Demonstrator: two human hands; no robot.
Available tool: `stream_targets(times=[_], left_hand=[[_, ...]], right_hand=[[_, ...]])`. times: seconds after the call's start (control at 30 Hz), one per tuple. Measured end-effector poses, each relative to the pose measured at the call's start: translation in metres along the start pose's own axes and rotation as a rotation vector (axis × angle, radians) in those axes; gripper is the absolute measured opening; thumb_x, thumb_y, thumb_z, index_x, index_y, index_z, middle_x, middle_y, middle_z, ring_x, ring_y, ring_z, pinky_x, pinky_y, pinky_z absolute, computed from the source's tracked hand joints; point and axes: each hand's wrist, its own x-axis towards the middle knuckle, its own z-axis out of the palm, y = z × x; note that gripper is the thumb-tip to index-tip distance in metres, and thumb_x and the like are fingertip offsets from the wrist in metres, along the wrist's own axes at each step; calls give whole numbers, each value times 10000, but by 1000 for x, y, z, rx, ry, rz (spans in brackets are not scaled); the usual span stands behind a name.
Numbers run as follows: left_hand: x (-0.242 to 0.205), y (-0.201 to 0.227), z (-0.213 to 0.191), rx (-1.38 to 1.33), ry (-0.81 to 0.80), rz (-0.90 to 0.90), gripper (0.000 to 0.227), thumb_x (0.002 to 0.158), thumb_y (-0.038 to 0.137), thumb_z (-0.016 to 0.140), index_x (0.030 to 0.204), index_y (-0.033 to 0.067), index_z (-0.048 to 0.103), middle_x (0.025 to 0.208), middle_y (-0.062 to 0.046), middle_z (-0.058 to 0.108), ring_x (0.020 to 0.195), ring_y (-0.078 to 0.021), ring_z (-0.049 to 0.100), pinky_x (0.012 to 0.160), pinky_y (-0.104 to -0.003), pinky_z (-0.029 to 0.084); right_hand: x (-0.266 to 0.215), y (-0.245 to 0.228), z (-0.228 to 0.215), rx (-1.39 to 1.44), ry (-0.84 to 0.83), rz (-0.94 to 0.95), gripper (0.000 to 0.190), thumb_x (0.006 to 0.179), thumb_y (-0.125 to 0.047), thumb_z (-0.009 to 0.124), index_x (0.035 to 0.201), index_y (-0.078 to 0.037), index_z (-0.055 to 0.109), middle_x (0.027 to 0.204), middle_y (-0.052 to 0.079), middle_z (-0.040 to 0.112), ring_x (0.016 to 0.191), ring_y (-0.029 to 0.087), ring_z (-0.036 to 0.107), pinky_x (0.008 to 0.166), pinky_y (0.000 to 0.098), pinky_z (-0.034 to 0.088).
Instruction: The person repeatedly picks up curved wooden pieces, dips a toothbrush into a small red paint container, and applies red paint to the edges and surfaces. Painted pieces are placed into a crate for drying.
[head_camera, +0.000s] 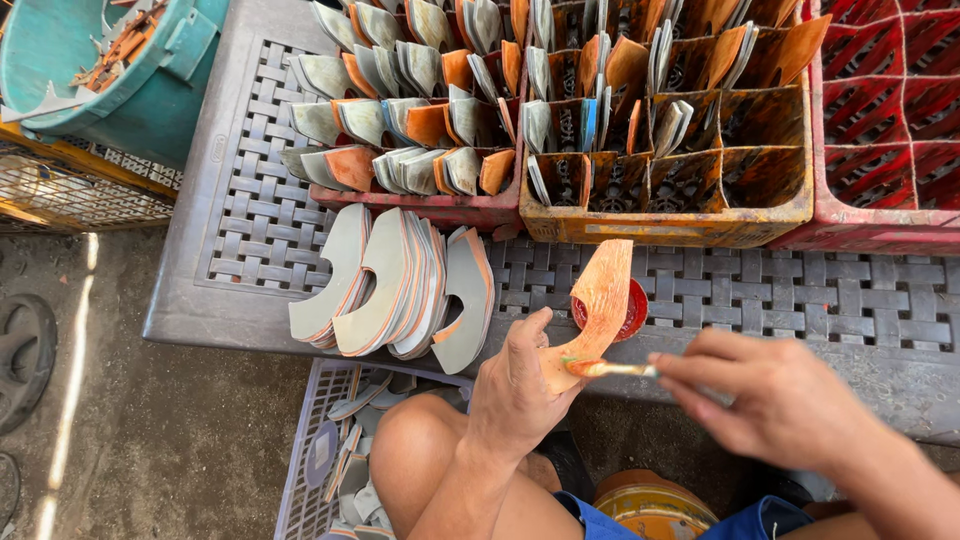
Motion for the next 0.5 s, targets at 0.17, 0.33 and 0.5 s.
stream_targets(times=[0.17,0.33,0.5], left_hand=[[-3,0,9,-39,27,21,931,780,322,954,1412,-8,356,968,-145,657,812,-294,731,667,-375,608],[-4,-1,9,-39,6,12,967,757,321,950,1438,-9,348,989,-160,670,833,-311,734,676,-385,610],[-5,0,14,-30,28,-33,973,742,359,969,1418,4,366,940,-157,676,812,-312,734,639,-391,599]], right_hand=[[4,-4,-1,-81,97,87,212,794,-218,803,995,-151,800,744,33,707,492,214,696,446,362,552],[1,1,0,-12,-67,33,271,761,-206,789,1029,-176,818,790,12,708,524,225,697,476,362,553],[2,2,-4,-76,-8,48,267,778,-221,808,1041,-179,823,776,39,701,516,269,677,479,392,544]])
